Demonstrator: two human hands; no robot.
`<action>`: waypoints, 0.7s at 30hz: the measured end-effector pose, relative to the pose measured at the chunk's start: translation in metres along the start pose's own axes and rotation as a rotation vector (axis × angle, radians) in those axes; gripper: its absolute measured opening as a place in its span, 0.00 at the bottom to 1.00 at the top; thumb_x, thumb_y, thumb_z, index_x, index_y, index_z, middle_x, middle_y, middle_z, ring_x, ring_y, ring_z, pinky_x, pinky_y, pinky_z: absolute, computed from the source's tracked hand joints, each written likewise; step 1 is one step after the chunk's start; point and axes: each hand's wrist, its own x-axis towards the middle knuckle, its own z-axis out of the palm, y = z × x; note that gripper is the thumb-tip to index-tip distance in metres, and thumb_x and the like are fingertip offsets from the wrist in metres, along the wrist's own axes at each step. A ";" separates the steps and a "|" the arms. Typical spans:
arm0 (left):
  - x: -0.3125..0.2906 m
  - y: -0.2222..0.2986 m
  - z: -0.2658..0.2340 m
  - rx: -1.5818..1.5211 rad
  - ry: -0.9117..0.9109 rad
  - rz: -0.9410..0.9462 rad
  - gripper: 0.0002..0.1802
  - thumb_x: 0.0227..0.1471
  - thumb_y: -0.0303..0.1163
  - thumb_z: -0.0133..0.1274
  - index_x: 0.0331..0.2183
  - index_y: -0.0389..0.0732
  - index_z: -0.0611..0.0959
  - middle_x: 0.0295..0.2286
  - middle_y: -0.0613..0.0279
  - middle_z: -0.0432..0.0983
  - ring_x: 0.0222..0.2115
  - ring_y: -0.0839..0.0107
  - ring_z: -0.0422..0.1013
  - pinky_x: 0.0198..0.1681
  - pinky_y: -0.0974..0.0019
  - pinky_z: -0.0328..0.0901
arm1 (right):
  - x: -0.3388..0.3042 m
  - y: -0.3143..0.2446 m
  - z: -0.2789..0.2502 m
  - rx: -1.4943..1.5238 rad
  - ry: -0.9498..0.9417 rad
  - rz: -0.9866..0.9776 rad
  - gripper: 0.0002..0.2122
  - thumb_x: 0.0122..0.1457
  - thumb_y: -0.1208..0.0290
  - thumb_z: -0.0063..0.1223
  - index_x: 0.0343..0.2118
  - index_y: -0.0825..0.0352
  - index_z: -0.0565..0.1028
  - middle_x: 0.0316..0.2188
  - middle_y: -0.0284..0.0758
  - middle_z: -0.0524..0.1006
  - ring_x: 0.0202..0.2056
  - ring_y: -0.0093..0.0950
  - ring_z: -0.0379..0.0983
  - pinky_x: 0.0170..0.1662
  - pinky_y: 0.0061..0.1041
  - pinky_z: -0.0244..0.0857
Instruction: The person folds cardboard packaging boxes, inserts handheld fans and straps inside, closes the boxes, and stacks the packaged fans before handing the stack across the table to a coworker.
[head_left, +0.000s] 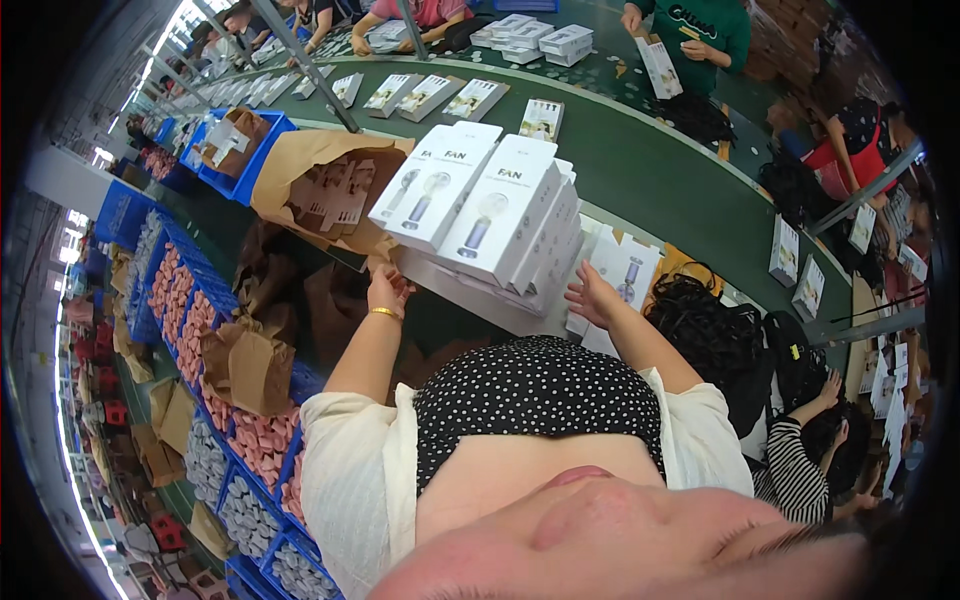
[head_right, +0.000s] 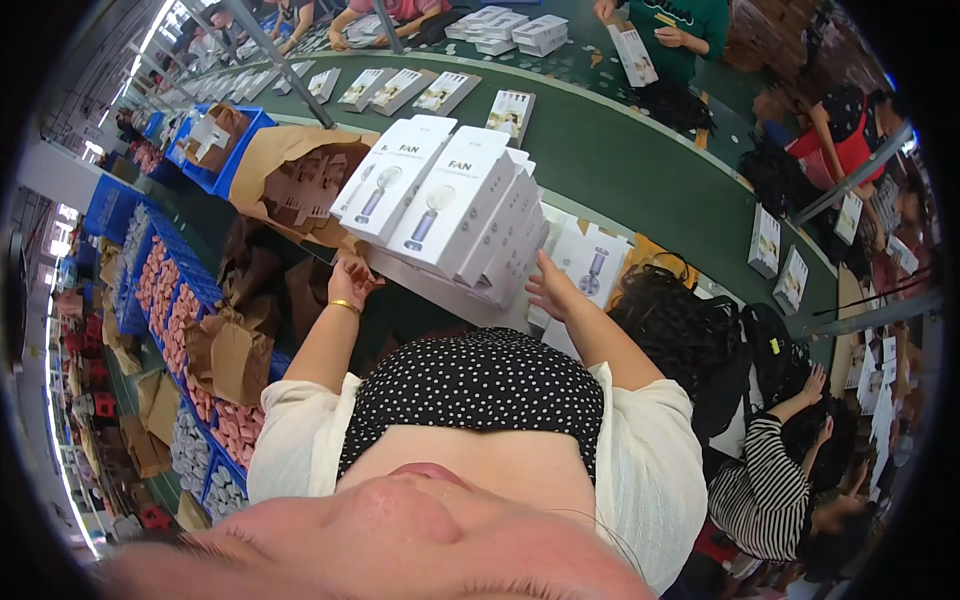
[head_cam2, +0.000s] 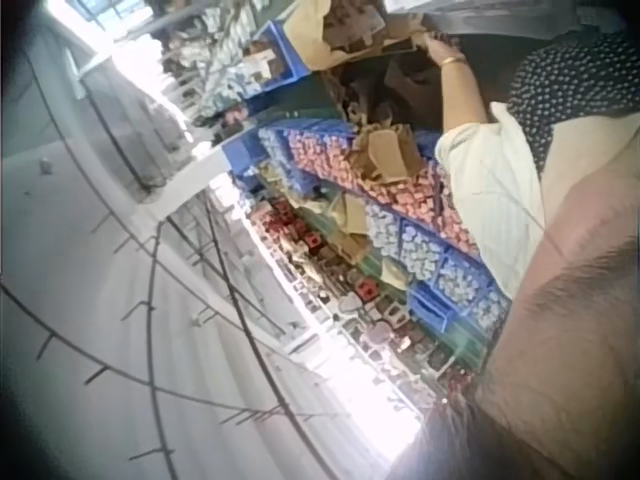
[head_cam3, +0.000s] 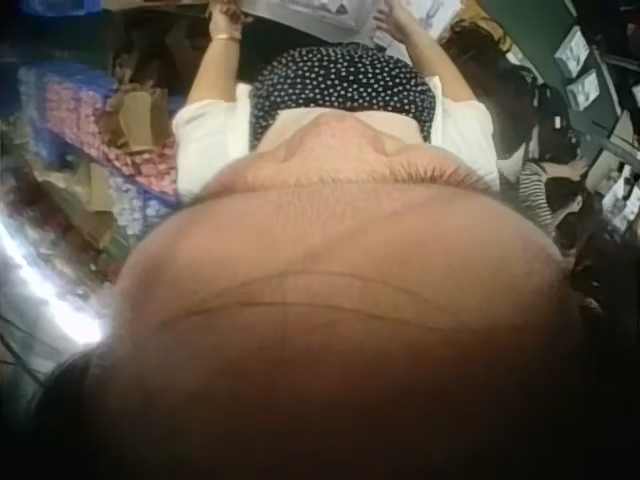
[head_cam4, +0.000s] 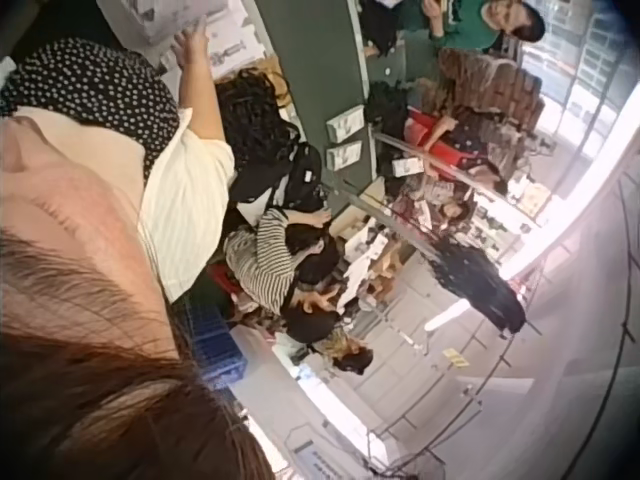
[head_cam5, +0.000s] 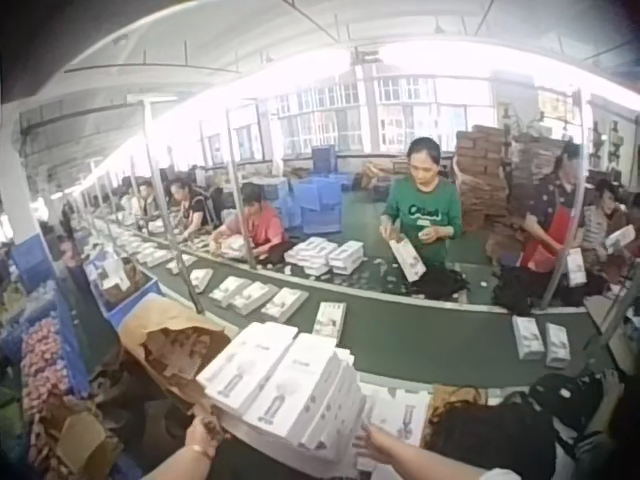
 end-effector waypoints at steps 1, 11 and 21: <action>0.032 0.001 -0.010 0.063 -0.013 -0.023 0.19 0.48 0.45 0.44 0.34 0.39 0.72 0.32 0.61 0.68 0.33 0.69 0.65 0.38 0.67 0.60 | 0.003 0.000 0.004 0.024 -0.048 0.026 0.40 0.52 0.37 0.27 0.59 0.57 0.30 0.60 0.47 0.33 0.61 0.41 0.35 0.59 0.38 0.33; 0.189 -0.007 0.003 0.539 -1.161 0.510 0.33 0.43 0.56 0.46 0.47 0.46 0.67 0.47 0.63 0.65 0.47 0.59 0.61 0.46 0.49 0.58 | 0.038 0.000 0.030 0.109 0.177 0.063 0.40 0.51 0.36 0.27 0.59 0.57 0.34 0.60 0.46 0.37 0.60 0.41 0.36 0.59 0.41 0.31; 0.207 -0.019 0.099 0.526 -1.238 0.333 0.33 0.43 0.56 0.45 0.47 0.46 0.67 0.47 0.63 0.64 0.47 0.59 0.61 0.46 0.48 0.57 | 0.055 -0.005 0.048 0.308 0.254 -0.023 0.36 0.51 0.36 0.27 0.56 0.60 0.55 0.57 0.42 0.50 0.56 0.39 0.47 0.55 0.46 0.45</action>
